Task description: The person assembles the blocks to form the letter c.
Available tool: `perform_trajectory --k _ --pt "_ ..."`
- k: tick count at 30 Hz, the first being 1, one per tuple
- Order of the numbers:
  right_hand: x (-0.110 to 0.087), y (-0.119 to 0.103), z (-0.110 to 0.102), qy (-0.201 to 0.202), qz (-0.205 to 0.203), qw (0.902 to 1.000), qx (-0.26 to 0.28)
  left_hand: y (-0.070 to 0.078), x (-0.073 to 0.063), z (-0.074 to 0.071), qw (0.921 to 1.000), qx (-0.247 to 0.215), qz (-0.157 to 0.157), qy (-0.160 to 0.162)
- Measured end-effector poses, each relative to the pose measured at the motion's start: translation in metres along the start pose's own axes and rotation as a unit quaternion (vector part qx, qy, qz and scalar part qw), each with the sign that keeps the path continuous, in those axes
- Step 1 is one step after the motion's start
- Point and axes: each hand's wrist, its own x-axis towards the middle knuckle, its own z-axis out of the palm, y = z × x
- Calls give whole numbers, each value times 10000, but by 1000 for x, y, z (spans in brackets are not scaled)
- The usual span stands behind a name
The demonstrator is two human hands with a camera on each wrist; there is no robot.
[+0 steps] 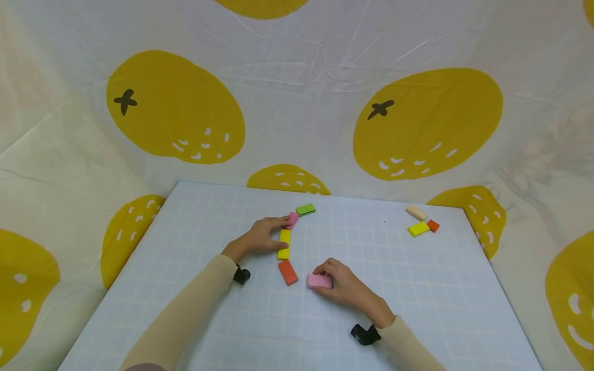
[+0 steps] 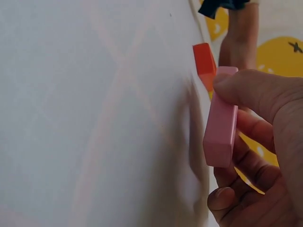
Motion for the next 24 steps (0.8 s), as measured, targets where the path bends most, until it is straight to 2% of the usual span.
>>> perform_trajectory --k 9,24 --pt "-1 -3 8 -144 -91 9998 70 0 -1 -1 9999 -91 -107 -23" --pt "3 -13 18 -216 -252 9994 82 -4 1 1 10000 -33 68 24"
